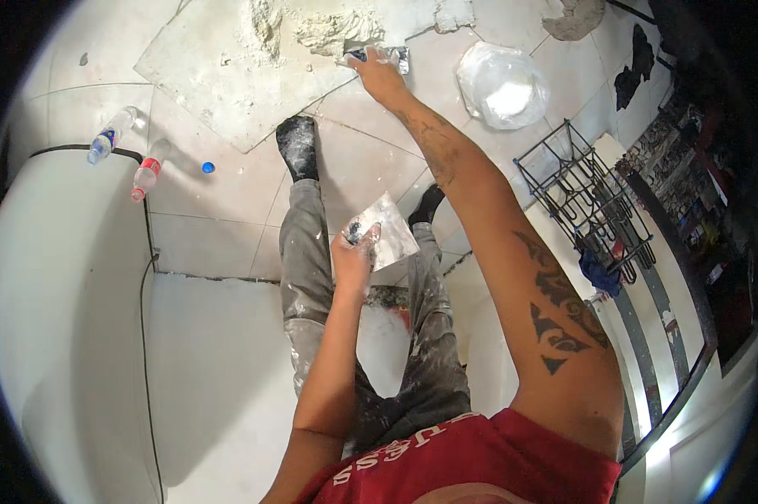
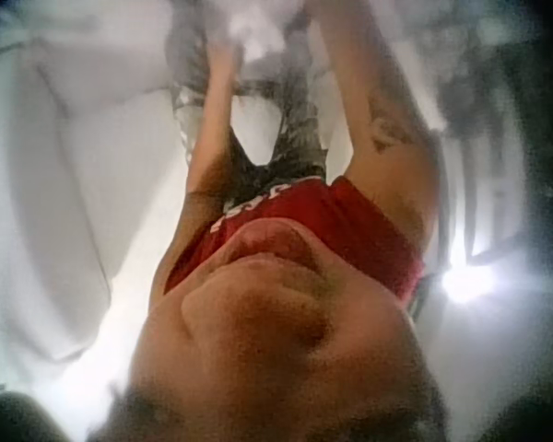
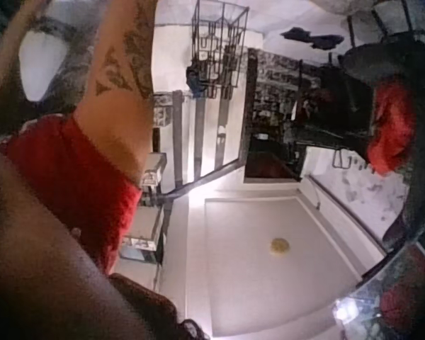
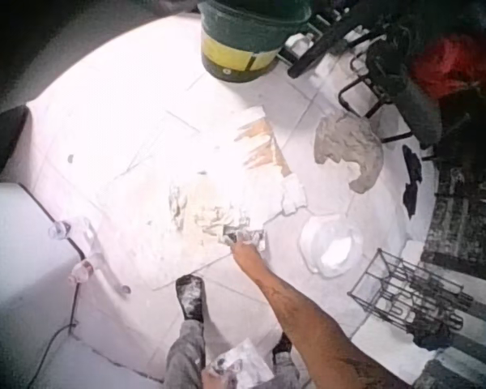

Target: Apply plaster or putty to a wall corner using a putty knife.

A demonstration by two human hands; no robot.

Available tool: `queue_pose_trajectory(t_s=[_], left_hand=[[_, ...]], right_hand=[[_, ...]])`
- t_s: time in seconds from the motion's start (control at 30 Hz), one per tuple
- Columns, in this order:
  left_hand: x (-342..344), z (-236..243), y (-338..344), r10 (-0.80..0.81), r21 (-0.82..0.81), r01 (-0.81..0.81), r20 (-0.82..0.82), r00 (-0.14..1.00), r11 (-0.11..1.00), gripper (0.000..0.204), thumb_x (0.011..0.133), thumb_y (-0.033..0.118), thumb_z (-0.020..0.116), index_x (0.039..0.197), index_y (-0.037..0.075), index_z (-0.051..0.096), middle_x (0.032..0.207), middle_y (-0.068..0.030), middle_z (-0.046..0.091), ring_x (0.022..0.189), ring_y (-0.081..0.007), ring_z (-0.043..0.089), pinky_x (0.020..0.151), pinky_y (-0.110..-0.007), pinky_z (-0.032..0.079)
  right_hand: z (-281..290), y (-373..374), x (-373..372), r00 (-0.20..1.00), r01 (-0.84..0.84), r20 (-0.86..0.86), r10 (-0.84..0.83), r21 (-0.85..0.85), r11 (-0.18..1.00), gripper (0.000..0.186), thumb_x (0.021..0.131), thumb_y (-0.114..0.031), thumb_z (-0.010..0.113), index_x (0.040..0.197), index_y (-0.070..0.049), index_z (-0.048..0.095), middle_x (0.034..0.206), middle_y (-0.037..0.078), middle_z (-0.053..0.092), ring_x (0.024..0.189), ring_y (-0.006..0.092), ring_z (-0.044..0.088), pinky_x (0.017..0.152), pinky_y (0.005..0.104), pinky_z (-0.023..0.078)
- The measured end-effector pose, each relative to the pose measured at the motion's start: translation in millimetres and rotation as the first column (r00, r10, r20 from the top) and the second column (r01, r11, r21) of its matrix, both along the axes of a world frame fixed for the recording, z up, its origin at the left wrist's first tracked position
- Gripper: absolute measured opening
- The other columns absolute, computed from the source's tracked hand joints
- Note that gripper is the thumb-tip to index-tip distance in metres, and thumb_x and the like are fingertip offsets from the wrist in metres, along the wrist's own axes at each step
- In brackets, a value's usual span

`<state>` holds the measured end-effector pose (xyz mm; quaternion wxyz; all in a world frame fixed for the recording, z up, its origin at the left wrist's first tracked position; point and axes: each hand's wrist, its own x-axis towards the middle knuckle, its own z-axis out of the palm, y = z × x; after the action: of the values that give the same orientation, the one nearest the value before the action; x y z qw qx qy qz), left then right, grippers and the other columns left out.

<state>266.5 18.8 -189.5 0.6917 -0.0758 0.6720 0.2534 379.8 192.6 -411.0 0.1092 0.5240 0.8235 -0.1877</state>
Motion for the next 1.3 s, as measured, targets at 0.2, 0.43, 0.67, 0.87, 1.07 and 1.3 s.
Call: queue_pose_trajectory(t_s=[0.2,0.43,0.67,0.87,1.07,1.3], left_hand=[[8,-8,-12,-0.027,0.039,0.028,-0.020,0.999,0.999,0.015,0.071,0.003,0.056,0.085,-0.003,0.055,0.074,-0.0023,0.056,0.061,-0.0071,0.049,0.055,-0.021,0.040],[1,-11,1,-0.228,0.085,0.235,-0.083,0.970,0.968,0.012,0.069,0.005,0.056,0.079,-0.002,0.055,0.064,-0.0032,0.055,0.056,-0.0075,0.045,0.050,-0.023,0.038],[-8,108,108,0.310,0.196,-0.428,0.442,0.842,0.882,0.019,0.071,0.001,0.045,0.088,-0.003,0.049,0.079,-0.0074,0.056,0.067,-0.0139,0.055,0.057,-0.026,0.045],[-52,360,208,0.261,0.535,-0.650,0.628,0.733,0.539,0.016,0.071,0.000,0.045,0.086,-0.002,0.049,0.079,-0.0075,0.055,0.071,-0.0140,0.054,0.063,-0.025,0.045],[-73,467,216,0.245,0.534,-0.648,0.637,0.731,0.543,0.015,0.071,-0.001,0.043,0.085,-0.002,0.050,0.078,-0.0072,0.055,0.068,-0.0129,0.053,0.059,-0.023,0.044],[-110,538,210,0.196,0.680,-0.458,0.429,0.882,0.573,0.018,0.073,0.000,0.035,0.085,-0.001,0.048,0.075,-0.0068,0.053,0.066,-0.0137,0.053,0.057,-0.024,0.045]], right_hand=[[7,4,15,0.993,-0.096,-0.094,0.070,-0.313,0.945,0.027,0.074,-0.007,0.041,0.098,-0.011,0.051,0.088,0.017,0.050,0.078,0.0307,0.053,0.068,0.0407,0.042],[171,34,9,0.825,-0.046,-0.403,-0.396,-0.746,0.665,0.049,0.061,0.001,0.057,0.109,-0.001,0.045,0.095,0.014,0.054,0.086,0.0172,0.049,0.075,0.0267,0.038],[551,58,-5,0.745,0.109,-0.521,-0.415,-0.519,0.848,0.040,0.062,0.001,0.056,0.101,0.000,0.046,0.097,0.009,0.051,0.092,0.0149,0.047,0.080,0.0265,0.037],[707,50,-23,0.636,0.151,-0.755,-0.156,-0.076,0.986,0.046,0.060,0.012,0.047,0.103,-0.004,0.045,0.107,0.011,0.042,0.101,0.0218,0.043,0.085,0.0295,0.034],[740,59,-24,0.723,-0.028,-0.626,0.292,0.396,0.918,0.047,0.058,0.001,0.059,0.102,-0.009,0.048,0.104,0.016,0.042,0.098,0.0319,0.043,0.082,0.0369,0.036],[675,82,53,0.685,0.108,-0.726,-0.065,0.012,0.994,0.068,0.060,0.013,0.042,0.121,-0.014,0.030,0.093,0.011,0.049,0.094,0.0235,0.047,0.081,0.0302,0.039]])
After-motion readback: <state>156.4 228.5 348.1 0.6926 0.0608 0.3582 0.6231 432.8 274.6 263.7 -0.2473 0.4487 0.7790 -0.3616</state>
